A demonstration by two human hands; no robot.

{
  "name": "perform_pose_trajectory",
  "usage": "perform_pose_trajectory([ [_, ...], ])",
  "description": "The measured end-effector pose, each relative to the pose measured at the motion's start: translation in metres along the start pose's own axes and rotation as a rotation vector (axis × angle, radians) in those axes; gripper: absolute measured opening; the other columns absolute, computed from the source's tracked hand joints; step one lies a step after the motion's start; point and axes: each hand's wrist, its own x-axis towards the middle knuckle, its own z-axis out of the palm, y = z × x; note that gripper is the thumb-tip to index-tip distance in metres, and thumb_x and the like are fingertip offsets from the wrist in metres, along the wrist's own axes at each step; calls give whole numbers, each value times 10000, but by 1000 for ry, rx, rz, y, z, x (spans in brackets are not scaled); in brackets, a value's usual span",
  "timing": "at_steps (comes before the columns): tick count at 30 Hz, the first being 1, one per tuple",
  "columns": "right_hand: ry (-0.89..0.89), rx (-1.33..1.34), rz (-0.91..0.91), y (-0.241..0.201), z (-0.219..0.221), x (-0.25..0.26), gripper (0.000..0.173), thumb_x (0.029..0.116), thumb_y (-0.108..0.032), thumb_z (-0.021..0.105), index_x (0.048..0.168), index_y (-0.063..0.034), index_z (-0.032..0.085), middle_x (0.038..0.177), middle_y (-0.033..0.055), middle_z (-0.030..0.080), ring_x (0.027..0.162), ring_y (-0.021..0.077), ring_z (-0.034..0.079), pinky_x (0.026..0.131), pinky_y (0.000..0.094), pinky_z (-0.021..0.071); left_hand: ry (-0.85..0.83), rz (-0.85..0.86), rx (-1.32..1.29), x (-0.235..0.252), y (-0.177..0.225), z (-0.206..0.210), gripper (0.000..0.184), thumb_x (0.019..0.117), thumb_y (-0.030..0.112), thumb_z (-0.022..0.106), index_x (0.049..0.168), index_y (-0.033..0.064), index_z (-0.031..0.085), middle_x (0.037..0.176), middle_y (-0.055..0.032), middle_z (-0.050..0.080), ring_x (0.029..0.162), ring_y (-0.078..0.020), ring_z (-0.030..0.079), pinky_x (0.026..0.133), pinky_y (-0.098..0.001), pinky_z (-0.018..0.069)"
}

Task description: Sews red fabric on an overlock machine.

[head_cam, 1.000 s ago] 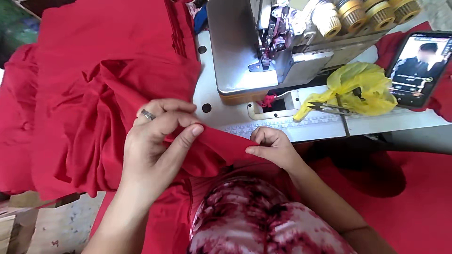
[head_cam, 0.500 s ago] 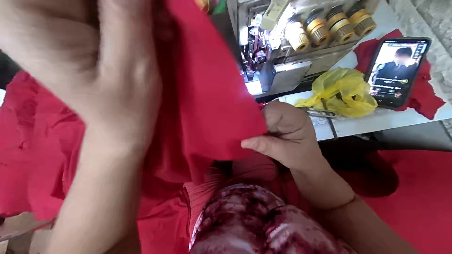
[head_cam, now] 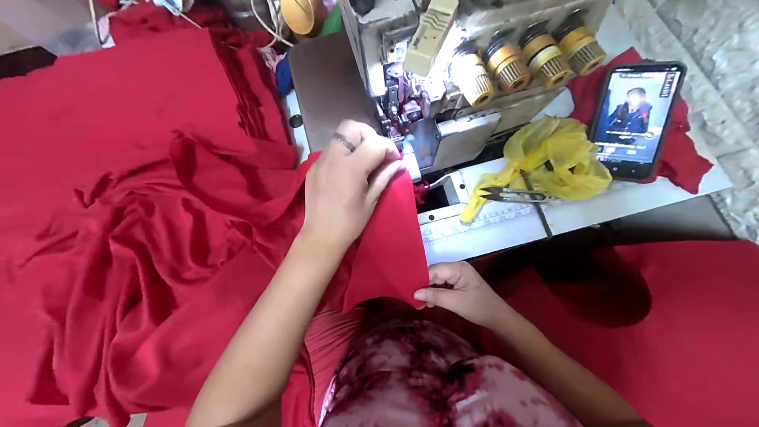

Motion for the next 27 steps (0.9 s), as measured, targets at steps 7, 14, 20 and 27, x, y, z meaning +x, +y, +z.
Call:
perform_pose_trajectory([
  [7,-5,28,-84,-14,-8,1,22,925,-77,711,931,-57,708,826,-91,727,696,-28,676,650,169,591,-159,-78,281,-31,28,10,531,1076,373,389,1438,17,546,1518,-163,529,1427,-350,472,1131,-516,368],
  [14,11,57,-81,-35,-8,18,213,917,-50,703,1103,-60,600,850,-83,727,680,-18,663,605,164,559,-174,-74,167,-13,14,4,444,1071,328,430,1300,-20,583,1529,-206,497,1462,-342,432,1195,-506,322],
  [20,171,60,-167,-47,-5,61,210,885,17,711,907,-119,553,732,-80,686,595,-6,641,566,173,555,-151,262,-41,-46,11,-1,481,978,544,607,1141,92,625,1292,-133,661,1391,-286,507,1198,-486,335],
  [27,263,-247,-448,-59,-15,104,165,944,0,660,1103,33,690,884,22,738,637,34,684,572,207,605,-201,305,25,-19,-20,-15,286,978,105,477,1099,13,719,1210,-167,721,1223,-329,656,1034,-474,511],
])
